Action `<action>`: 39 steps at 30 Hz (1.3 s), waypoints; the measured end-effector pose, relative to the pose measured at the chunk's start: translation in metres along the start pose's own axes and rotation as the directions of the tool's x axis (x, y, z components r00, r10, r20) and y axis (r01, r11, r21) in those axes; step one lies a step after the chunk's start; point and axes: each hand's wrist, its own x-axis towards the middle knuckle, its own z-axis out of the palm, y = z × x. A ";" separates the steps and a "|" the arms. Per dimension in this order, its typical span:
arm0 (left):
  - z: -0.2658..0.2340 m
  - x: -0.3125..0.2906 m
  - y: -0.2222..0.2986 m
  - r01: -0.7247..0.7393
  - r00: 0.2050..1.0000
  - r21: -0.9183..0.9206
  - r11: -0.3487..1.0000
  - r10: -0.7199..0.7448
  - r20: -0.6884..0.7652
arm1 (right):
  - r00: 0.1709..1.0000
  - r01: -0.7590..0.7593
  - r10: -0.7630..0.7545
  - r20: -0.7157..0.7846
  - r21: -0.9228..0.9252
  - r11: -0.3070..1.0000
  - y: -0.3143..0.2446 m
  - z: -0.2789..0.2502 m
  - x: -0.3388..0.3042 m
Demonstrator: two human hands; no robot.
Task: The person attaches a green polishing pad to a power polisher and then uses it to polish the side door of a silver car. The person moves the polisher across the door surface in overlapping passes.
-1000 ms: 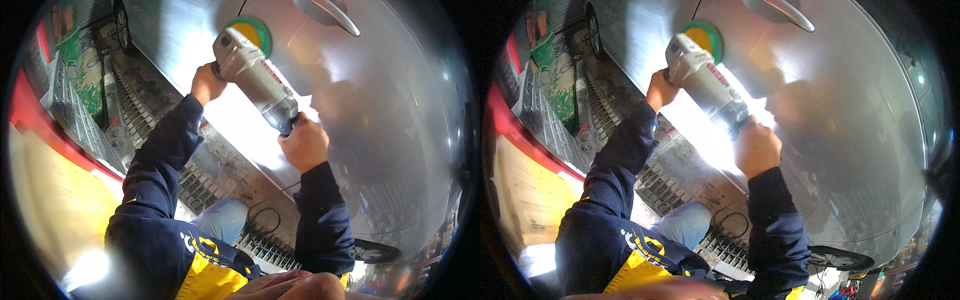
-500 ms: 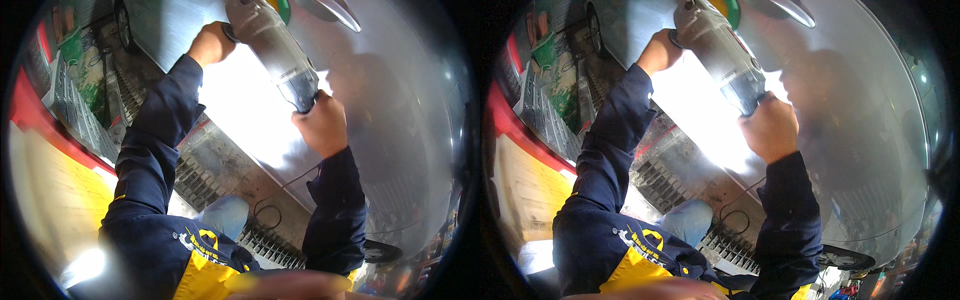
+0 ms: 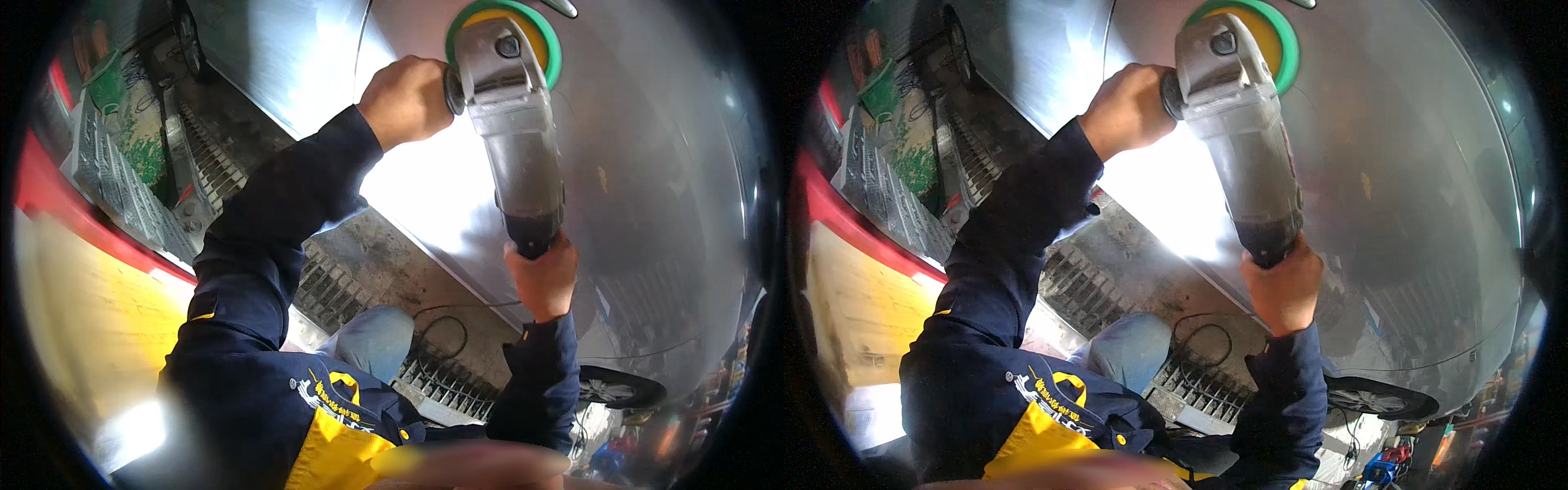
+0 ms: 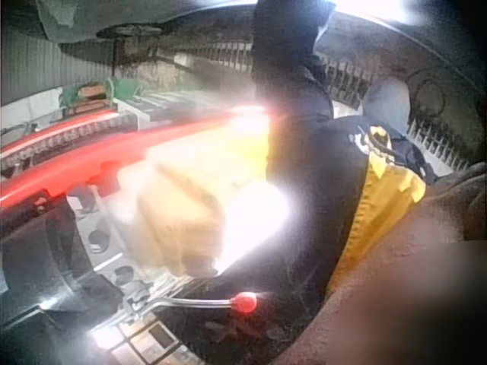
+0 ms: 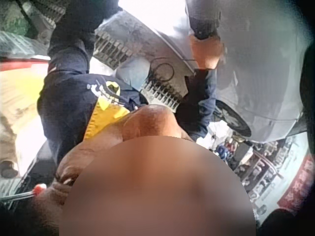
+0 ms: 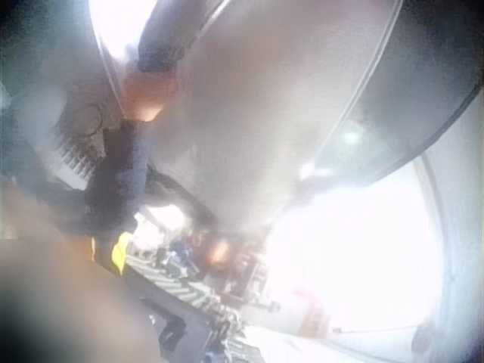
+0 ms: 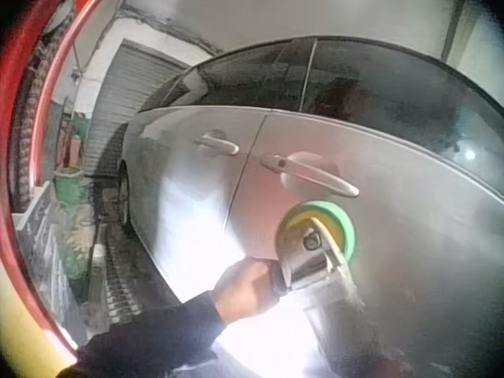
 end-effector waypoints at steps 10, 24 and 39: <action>-0.033 -0.039 -0.083 0.590 0.785 0.223 0.776 -0.616 0.065 | 0.952 0.303 -0.275 0.135 -0.283 0.910 -0.039 0.061 0.064; 0.023 -0.076 -0.016 0.435 0.837 0.206 0.877 -0.478 0.266 | 0.999 0.035 -0.030 0.046 -0.109 0.993 0.035 0.060 -0.016; 0.006 -0.114 -0.133 0.556 0.830 -0.182 0.811 -0.556 0.055 | 0.982 0.186 -0.168 0.088 -0.266 0.946 -0.006 0.124 0.046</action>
